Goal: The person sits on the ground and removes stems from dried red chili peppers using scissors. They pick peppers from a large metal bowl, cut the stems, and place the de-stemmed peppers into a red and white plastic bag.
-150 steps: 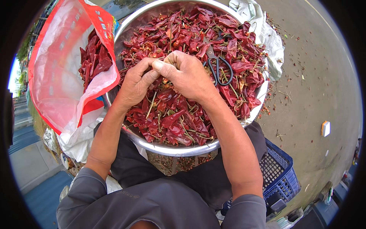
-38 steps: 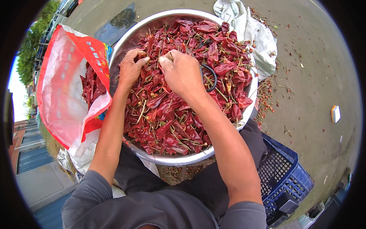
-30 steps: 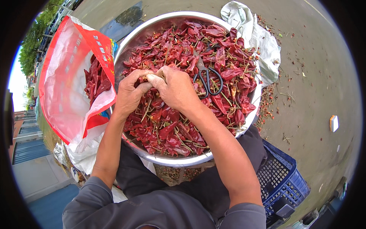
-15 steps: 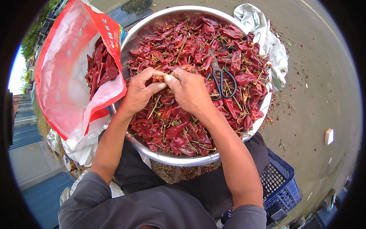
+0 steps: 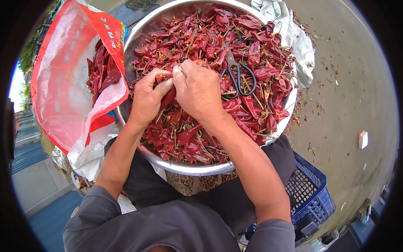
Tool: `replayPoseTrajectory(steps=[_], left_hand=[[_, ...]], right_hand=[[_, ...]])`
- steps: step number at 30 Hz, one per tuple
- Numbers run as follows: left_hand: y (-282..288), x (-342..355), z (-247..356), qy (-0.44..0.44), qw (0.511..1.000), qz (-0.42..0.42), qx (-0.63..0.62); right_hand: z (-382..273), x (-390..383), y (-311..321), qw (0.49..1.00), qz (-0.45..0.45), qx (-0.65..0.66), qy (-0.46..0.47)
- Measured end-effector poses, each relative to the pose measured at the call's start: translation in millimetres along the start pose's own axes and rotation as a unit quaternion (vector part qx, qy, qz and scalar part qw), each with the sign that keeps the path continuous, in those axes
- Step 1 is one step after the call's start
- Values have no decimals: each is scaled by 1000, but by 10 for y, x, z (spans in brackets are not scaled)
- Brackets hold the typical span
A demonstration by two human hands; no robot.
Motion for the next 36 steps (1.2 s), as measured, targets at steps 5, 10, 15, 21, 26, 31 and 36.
replayPoseTrajectory(steps=[5, 10, 15, 21, 26, 31, 36], left_hand=[[-85, -30, -104, 50, 965, 68, -247], [34, -146, -255, 103, 953, 63, -279], [-25, 25, -228, 49, 993, -9, -104], [-76, 38, -116, 59, 993, -91, -50], [-22, 24, -10, -37, 980, -159, 115], [-45, -3, 146, -101, 956, -235, 143], [-119, -12, 172, -172, 932, -205, 243]], right_hand=[[376, -12, -165, 863, -84, 389, -310], [687, 430, 633, 777, 61, 564, -273], [552, 325, 519, 852, -86, 429, -288], [72, 130, 128, 969, -190, 104, -118], [-20, 12, 38, 974, -218, 61, 4], [-43, -164, -38, 972, -217, -69, 61], [-106, -323, -171, 942, -70, -279, 173]])
Point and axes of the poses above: each hand's wrist, its own x-axis towards the middle knuckle, its own y-axis out of the back of the hand, z = x × y, the point moved 8 cm from there along x, towards the middle knuckle, and after that the axes turned 15 degrees about -y, right-handed, at the moved point
